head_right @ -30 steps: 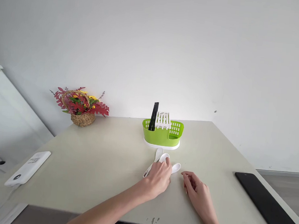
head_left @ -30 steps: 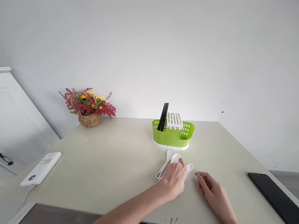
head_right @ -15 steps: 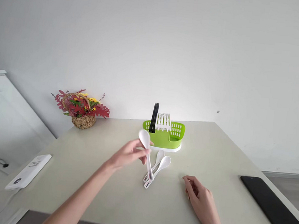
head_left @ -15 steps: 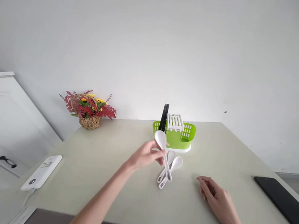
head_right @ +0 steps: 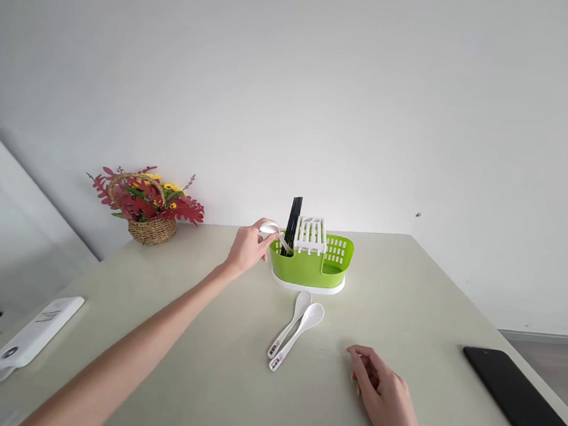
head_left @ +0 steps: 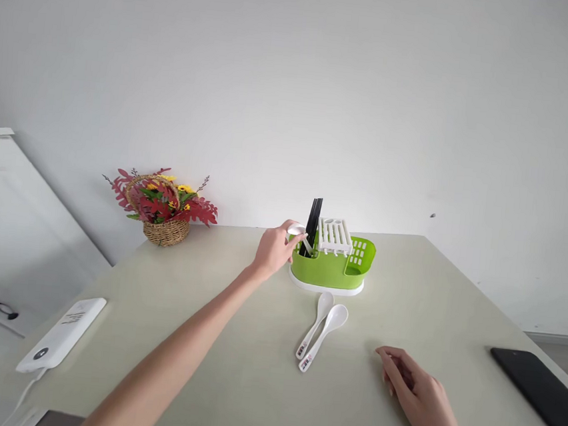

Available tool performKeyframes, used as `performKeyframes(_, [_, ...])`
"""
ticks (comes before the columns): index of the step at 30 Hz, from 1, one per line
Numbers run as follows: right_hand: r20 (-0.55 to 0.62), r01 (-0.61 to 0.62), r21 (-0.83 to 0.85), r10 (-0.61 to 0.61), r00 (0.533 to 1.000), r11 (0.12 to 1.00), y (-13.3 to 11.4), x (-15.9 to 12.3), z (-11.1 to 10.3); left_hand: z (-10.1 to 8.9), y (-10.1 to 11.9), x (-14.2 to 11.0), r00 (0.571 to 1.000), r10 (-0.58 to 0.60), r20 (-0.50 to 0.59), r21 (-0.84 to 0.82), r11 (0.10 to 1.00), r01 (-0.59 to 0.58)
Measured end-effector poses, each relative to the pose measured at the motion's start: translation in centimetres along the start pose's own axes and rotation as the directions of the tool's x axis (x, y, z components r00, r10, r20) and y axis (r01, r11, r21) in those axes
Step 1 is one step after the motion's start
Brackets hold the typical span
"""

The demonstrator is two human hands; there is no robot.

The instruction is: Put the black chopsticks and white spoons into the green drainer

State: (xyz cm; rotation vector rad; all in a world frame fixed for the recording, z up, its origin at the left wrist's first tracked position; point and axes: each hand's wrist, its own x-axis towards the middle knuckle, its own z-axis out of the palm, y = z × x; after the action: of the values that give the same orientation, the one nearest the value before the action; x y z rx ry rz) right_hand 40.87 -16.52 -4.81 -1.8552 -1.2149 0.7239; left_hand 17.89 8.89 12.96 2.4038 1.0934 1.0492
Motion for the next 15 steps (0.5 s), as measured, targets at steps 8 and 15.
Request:
performKeyframes(8, [0.003,-0.030,0.003,0.030,1.000,1.000,-0.2,0.0,-0.2,2.0,-1.7,0.8,0.943,0.141,0.302,0.345,0.906,-0.246])
performKeyframes(15, [-0.007,-0.037,-0.007,0.037,0.999,0.999,-0.1,-0.1,-0.2,2.2,-3.2,-0.4,0.885,0.222,0.410,0.315,0.876,-0.366])
